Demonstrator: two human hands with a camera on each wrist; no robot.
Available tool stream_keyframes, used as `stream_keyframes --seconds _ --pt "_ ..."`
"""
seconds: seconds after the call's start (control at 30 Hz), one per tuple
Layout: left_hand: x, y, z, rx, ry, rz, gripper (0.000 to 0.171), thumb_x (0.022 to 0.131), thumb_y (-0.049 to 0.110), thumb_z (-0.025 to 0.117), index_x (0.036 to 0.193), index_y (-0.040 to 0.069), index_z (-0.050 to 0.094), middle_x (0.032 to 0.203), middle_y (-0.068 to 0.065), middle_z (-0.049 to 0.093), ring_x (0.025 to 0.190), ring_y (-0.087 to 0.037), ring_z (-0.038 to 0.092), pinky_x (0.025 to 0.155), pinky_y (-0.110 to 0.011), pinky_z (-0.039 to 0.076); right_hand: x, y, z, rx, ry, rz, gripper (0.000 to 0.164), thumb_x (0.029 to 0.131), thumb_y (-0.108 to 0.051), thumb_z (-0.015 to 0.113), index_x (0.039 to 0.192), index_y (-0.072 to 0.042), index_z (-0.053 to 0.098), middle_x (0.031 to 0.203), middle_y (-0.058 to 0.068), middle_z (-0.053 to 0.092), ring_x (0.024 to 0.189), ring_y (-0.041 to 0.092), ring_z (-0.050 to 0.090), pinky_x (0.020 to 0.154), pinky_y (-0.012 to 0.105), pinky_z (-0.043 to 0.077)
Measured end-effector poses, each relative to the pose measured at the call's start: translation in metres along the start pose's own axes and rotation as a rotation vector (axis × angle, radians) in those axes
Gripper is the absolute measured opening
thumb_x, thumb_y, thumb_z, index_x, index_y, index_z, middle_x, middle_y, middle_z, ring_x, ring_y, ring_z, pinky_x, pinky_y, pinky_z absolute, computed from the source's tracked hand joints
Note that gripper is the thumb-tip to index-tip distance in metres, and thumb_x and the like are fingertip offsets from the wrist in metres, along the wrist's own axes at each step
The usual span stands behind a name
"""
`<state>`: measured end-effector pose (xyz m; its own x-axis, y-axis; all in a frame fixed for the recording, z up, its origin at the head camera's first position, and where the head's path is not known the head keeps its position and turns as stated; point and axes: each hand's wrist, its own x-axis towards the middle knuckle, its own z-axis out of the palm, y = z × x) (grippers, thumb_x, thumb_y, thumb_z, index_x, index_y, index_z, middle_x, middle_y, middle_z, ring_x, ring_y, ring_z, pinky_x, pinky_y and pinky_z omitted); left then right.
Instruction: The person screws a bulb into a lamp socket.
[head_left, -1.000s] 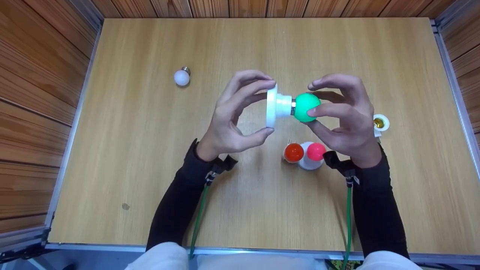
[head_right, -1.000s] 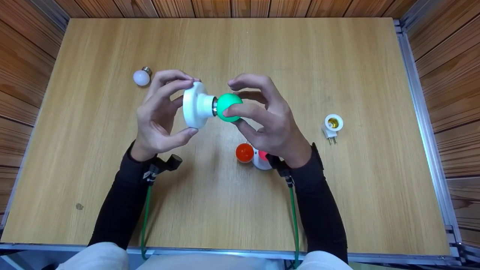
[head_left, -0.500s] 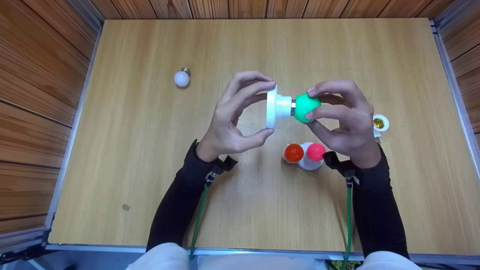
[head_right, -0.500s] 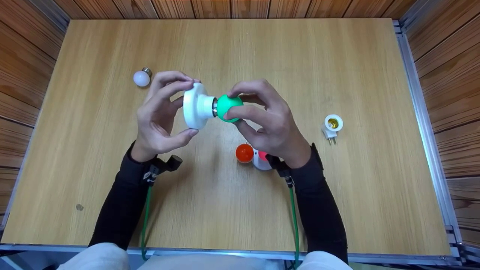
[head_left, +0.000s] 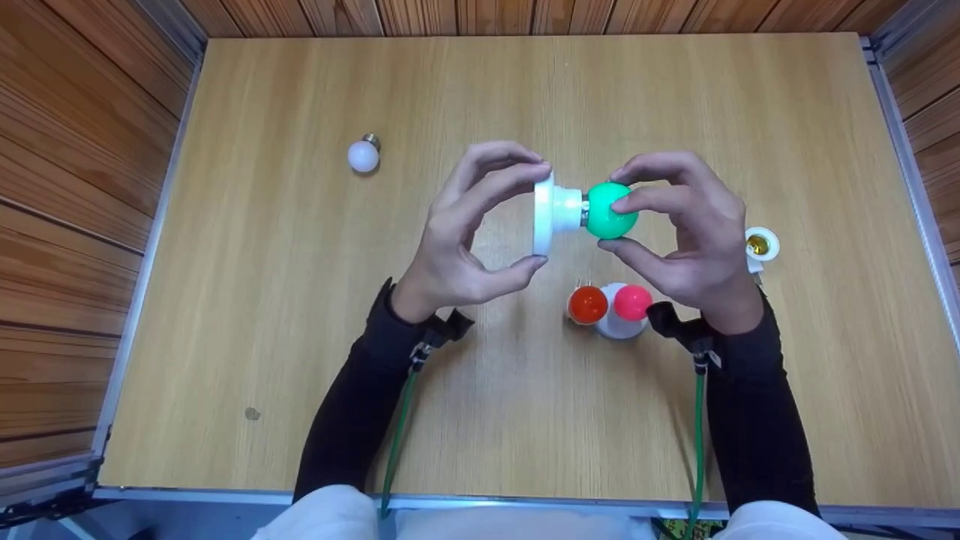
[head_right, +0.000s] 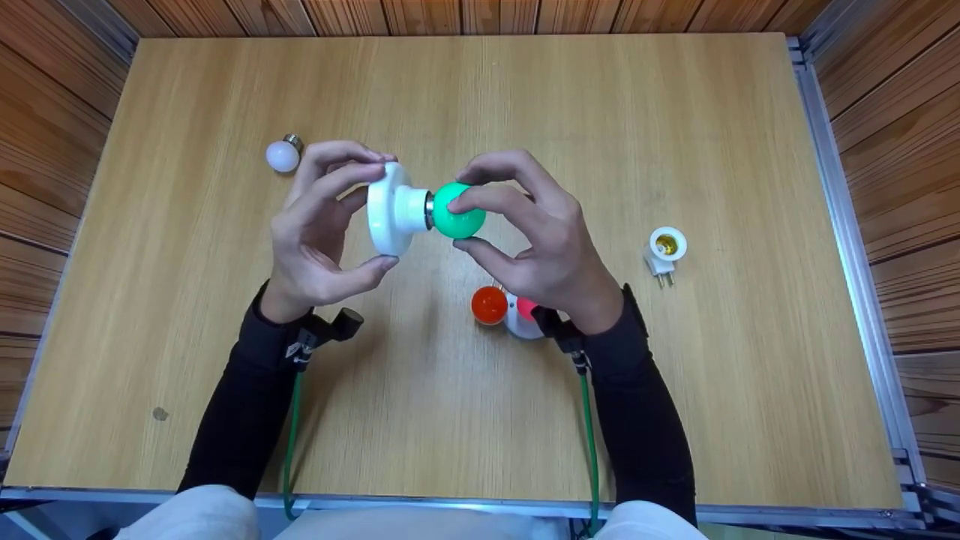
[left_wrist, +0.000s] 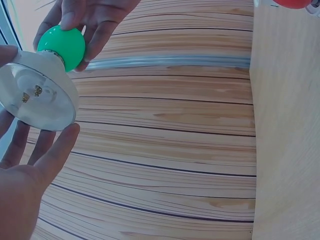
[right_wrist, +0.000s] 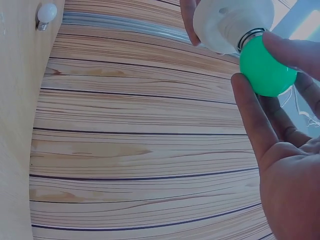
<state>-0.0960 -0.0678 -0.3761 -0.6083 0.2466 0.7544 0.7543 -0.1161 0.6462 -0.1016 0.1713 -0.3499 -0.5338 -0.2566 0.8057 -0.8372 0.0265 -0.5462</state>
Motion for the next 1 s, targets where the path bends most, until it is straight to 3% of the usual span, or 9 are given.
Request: stream_keyframes --seconds 0.2,0.47,0.67,1.0 --pt "0.001 -0.0014 -0.0014 0.045 -0.003 0.017 0.061 0.08 0.005 0.084 0.132 -0.016 0.061 0.134 -0.034 0.051 0.13 -0.034 0.056 0.11 -0.043 0.061 -0.0002 0.0014 -0.0022 0.02 -0.018 0.04 0.044 0.09 -0.025 0.086 0.097 0.014 0.066 0.109 0.026 0.068 0.106 0.016 0.07 0.097 0.016 0.061" --pt "0.001 -0.0028 -0.0017 0.068 0.003 0.036 0.059 0.081 0.006 0.085 0.131 -0.015 0.063 0.133 -0.032 0.055 0.13 -0.038 0.056 0.111 -0.042 0.058 -0.0011 0.002 -0.0055 0.049 -0.019 0.105 0.051 0.085 -0.025 0.091 0.098 0.018 0.068 0.114 0.013 0.074 0.105 0.012 0.074 0.097 0.02 0.063" --pt "0.0001 -0.004 -0.003 0.097 -0.007 0.047 0.059 0.081 0.008 0.086 0.131 -0.012 0.063 0.133 -0.032 0.057 0.133 -0.037 0.055 0.118 -0.047 0.05 -0.0027 0.0034 -0.0069 0.051 -0.026 0.116 0.053 0.083 -0.025 0.091 0.101 0.02 0.068 0.114 0.012 0.075 0.107 0.011 0.076 0.098 0.02 0.063" --pt "0.0006 -0.0045 -0.0041 0.158 -0.025 0.047 0.056 0.084 0.01 0.086 0.132 -0.009 0.065 0.134 -0.029 0.059 0.133 -0.035 0.056 0.119 -0.046 0.05 -0.0033 0.0048 -0.0086 0.023 -0.05 0.14 0.054 0.084 -0.024 0.089 0.105 0.021 0.069 0.113 0.016 0.076 0.11 0.008 0.077 0.098 0.019 0.062"
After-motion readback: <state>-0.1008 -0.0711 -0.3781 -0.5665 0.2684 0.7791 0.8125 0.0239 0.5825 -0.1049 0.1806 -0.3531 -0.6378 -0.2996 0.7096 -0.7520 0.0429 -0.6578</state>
